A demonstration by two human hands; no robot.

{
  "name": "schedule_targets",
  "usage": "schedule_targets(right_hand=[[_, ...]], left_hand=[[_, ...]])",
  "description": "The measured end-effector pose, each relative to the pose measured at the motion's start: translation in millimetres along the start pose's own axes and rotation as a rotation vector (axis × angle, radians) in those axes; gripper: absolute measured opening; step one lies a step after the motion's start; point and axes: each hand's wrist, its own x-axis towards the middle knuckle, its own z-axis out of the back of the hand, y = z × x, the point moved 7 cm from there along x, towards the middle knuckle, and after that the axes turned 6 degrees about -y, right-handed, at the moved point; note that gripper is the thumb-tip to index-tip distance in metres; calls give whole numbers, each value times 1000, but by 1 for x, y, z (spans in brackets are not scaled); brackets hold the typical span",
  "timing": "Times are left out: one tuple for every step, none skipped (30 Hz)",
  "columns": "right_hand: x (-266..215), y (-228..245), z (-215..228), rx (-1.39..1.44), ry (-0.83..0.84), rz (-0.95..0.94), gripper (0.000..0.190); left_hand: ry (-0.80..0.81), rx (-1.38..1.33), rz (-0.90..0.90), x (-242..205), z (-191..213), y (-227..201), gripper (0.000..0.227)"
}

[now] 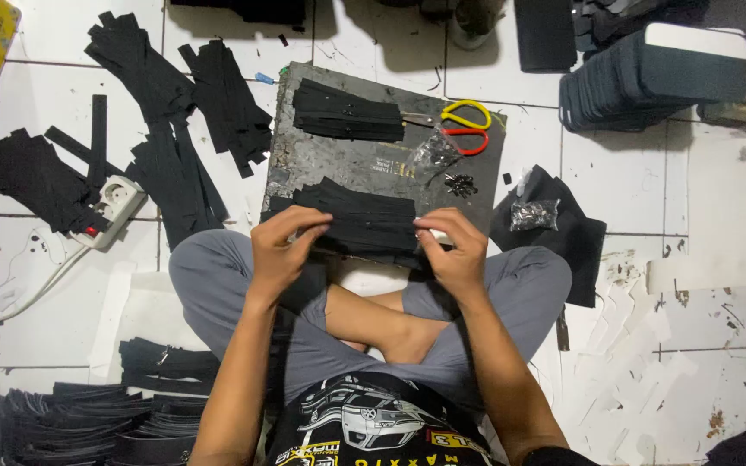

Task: Assembling small leather components and hardware by hand on a workshop floor.

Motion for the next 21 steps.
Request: schedule_targets(right_hand=[[2, -5, -2, 5, 8, -7, 17], [4, -13, -3, 8, 7, -69, 14], [8, -23, -5, 9, 3, -126, 12], [13, -30, -10, 11, 7, -128, 12], [19, -38, -13, 16, -1, -164, 10], [25, -47, -17, 21, -10, -200, 10], [32, -61, -24, 23, -8, -199, 10], [38, -79, -30, 26, -29, -250, 13], [44, -96, -37, 29, -50, -300, 17], [60, -98, -45, 32, -49, -298, 17], [74, -96, -53, -90, -16, -250, 26], [87, -95, -62, -210, 17, -200, 37], [91, -94, -65, -210, 17, -205, 37], [96, -90, -66, -256, -11, -173, 39], [104, -87, -68, -300, -41, -135, 42], [100, -91, -67, -298, -43, -133, 42], [95, -90, -62, -311, -70, -87, 39], [88, -90, -58, -323, -98, -40, 37], [79, -92, -56, -324, -100, -43, 37], [69, -94, -53, -318, -107, -51, 33], [60, -95, -51, -311, -115, -58, 30]], left_hand=[[-4, 6, 9, 2, 0, 7, 15], [-19, 33, 51, 5, 2, 16, 14], [-32, 58, 86, 10, 2, 26, 13], [-36, 61, 89, 17, 0, 29, 13], [-59, 80, 110, 25, 0, 33, 12], [-82, 99, 130, 32, 0, 37, 12], [-85, 101, 131, 43, -4, 45, 12], [-98, 99, 147, 53, -7, 55, 12], [-111, 97, 161, 64, -10, 64, 13], [-113, 99, 160, 79, -13, 72, 13], [-117, 206, 91, 93, -15, 74, 26], [-120, 312, 22, 107, -19, 76, 41], [-117, 313, 25, 109, -18, 82, 41], [-151, 457, -17, 111, -15, 84, 52], [-188, 600, -66, 116, -12, 86, 63], [-189, 601, -69, 111, -8, 87, 63], [-171, 646, -46, 103, -5, 88, 56], [-153, 691, -24, 95, -2, 90, 50], [-150, 690, -24, 87, 1, 89, 50], [-124, 711, -36, 78, 2, 88, 44], [-100, 731, -48, 68, 4, 87, 37]])
